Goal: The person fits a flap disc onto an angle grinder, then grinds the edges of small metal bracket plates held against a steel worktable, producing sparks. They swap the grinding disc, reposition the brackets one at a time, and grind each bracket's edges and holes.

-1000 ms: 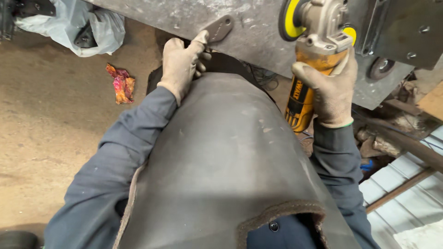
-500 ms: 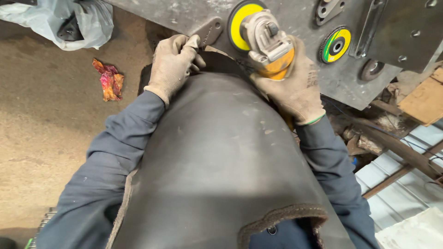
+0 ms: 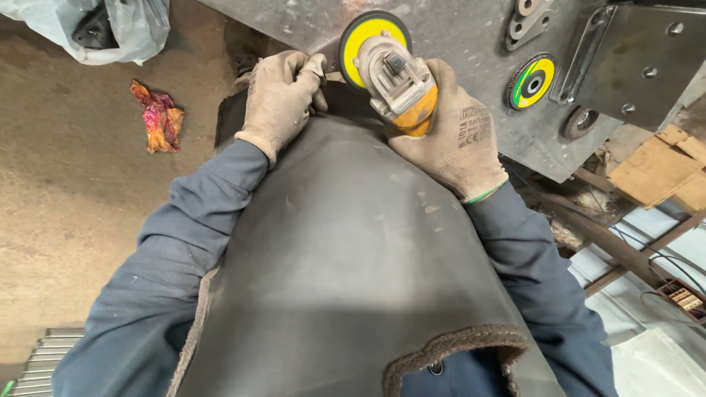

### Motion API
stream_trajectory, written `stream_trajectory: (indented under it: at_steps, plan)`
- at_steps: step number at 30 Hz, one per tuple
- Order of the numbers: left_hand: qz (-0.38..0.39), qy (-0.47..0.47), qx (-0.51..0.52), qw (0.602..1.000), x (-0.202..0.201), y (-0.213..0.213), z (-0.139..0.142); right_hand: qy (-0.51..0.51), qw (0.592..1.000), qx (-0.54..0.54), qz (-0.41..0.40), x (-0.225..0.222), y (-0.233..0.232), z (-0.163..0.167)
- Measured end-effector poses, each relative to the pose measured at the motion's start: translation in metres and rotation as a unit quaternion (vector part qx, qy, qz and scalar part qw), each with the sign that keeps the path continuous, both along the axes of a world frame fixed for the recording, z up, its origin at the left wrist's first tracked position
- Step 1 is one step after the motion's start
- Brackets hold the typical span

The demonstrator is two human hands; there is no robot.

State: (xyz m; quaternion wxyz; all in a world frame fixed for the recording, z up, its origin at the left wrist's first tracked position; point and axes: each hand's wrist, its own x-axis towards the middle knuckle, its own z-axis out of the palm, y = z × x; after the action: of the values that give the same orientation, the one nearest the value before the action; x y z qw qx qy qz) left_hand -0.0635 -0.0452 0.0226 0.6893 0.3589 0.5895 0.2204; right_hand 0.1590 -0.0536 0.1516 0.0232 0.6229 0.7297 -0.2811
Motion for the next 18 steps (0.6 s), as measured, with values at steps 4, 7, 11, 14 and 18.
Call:
stream_trajectory:
  at_steps: [4, 7, 11, 14, 18]
  plan:
    - [0.003, -0.004, 0.005, 1.000, -0.0003, 0.0001, 0.0015, -0.004, 0.999, 0.042, -0.006, 0.0005, 0.0009, 0.0008]
    - [0.001, 0.000, 0.007, 1.000, -0.0016, -0.0007, 0.0016, -0.007, 0.999, 0.035, 0.004, -0.0002, -0.0001, 0.0005]
    - [0.000, -0.003, 0.005, 1.000, -0.0008, -0.0008, 0.0009, -0.021, 1.000, 0.006, 0.010, -0.0008, -0.0006, 0.0012]
    - [-0.005, 0.004, 0.020, 1.000, -0.0012, -0.0009, 0.0004, -0.023, 0.999, 0.031, -0.005, -0.0010, -0.0006, 0.0024]
    - [-0.002, -0.007, 0.030, 1.000, -0.0022, -0.0018, 0.0005, -0.025, 1.000, 0.000, 0.000, -0.0009, -0.0016, 0.0046]
